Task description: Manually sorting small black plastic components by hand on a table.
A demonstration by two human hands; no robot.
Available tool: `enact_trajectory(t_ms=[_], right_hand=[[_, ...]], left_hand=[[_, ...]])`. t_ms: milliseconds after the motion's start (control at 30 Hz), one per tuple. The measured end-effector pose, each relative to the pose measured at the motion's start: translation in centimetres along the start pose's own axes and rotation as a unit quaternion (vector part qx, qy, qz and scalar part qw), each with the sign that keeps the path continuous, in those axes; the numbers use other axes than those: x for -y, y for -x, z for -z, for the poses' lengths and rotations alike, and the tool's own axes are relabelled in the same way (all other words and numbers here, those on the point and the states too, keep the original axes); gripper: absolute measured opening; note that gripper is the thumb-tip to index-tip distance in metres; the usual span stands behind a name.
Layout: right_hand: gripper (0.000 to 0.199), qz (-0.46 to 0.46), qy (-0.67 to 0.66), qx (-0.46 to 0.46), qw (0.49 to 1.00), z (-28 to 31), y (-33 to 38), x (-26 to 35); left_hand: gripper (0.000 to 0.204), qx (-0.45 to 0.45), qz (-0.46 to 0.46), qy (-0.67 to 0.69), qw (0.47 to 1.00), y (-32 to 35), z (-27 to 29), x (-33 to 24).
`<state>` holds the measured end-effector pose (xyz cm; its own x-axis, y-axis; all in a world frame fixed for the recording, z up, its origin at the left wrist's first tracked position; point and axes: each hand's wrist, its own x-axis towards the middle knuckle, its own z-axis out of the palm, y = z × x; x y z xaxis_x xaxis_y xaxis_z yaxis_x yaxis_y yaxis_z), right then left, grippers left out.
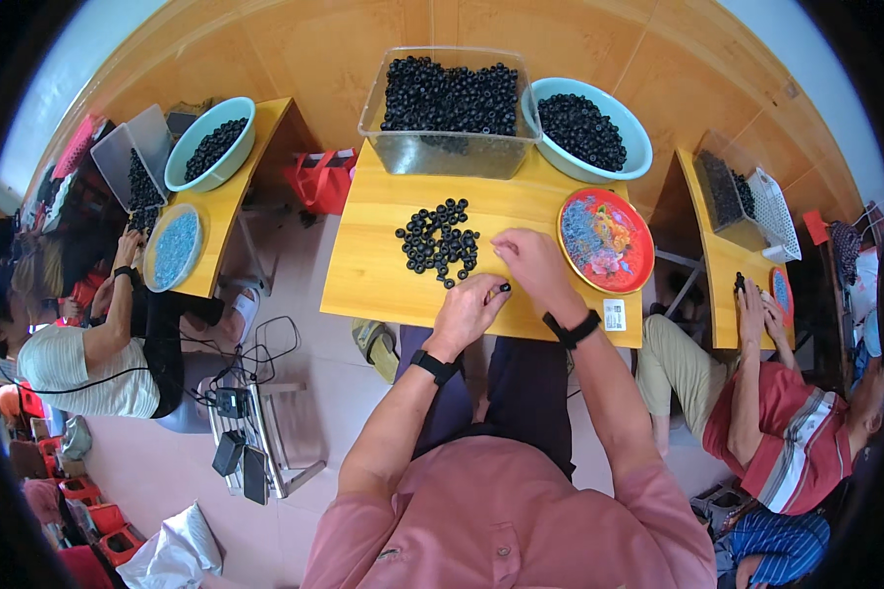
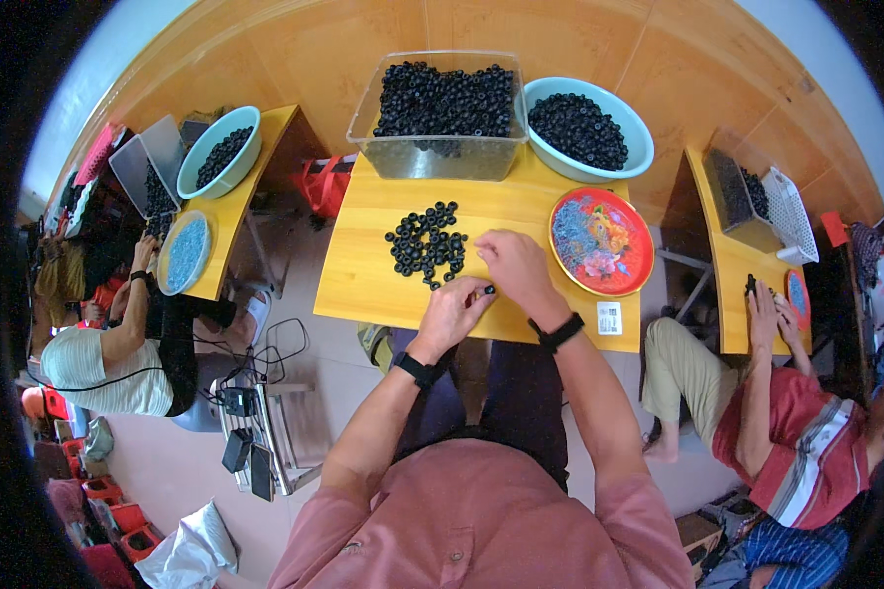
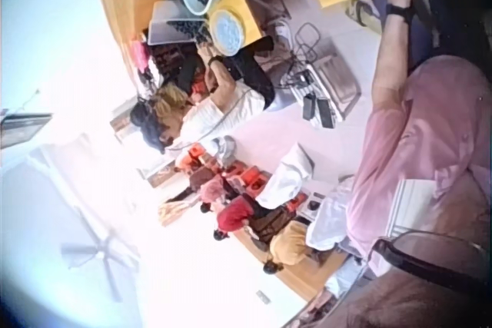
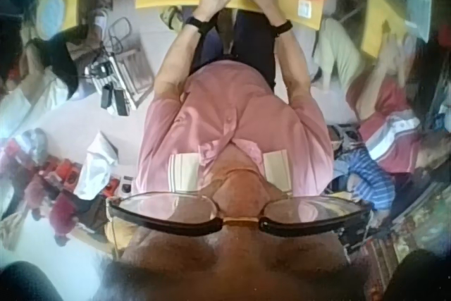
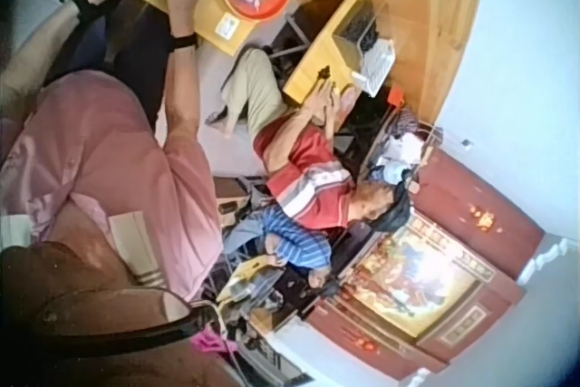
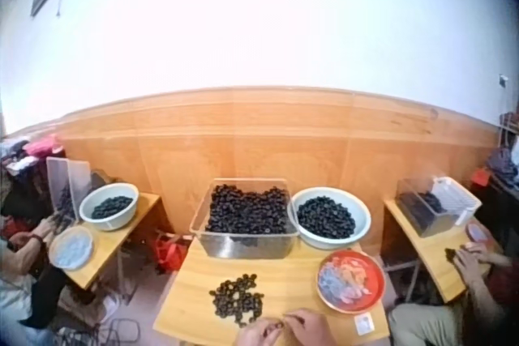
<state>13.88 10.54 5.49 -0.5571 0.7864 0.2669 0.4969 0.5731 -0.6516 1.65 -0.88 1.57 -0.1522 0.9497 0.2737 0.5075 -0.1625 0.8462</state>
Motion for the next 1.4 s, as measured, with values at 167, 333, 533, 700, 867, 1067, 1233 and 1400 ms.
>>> enact_trajectory(t_ms=[167,333,533,700,867,1067,1233,1400], right_hand=[[0.018,-0.019,0.048,0.045,0.998,-2.4,-3.7,-0.7],[0.018,-0.014,0.111,0.083,0.990,-3.0,-4.2,-0.9],[0.015,-0.080,-0.169,0.035,0.982,-1.8,-1.6,-2.5],[0.016,-0.111,-0.184,-0.007,0.977,-0.2,2.7,-1.9],[0.014,-0.090,-0.163,-0.038,0.982,-0.7,6.1,-3.2],[0.013,-0.127,-0.210,-0.104,0.964,-2.2,7.4,-3.0],[0.010,-0.066,-0.162,-0.112,0.978,-1.9,8.0,-2.7],[0.008,-0.080,-0.217,-0.131,0.964,-2.4,8.3,-2.4]], left_hand=[[0.018,-0.005,-0.029,-0.008,1.000,0.0,-0.1,0.3],[0.018,0.000,-0.017,-0.009,1.000,0.1,-0.2,0.7],[0.019,-0.025,0.013,0.021,0.999,0.0,-0.2,0.7],[0.019,-0.035,0.038,0.051,0.997,0.2,-0.3,1.6],[0.018,-0.036,0.034,0.050,0.998,0.1,-0.5,1.2],[0.018,-0.033,0.018,0.041,0.998,0.2,-0.3,0.8],[0.018,-0.017,0.009,0.016,1.000,0.2,-0.2,0.4],[0.018,0.010,0.000,-0.009,1.000,0.1,-0.2,0.1]])
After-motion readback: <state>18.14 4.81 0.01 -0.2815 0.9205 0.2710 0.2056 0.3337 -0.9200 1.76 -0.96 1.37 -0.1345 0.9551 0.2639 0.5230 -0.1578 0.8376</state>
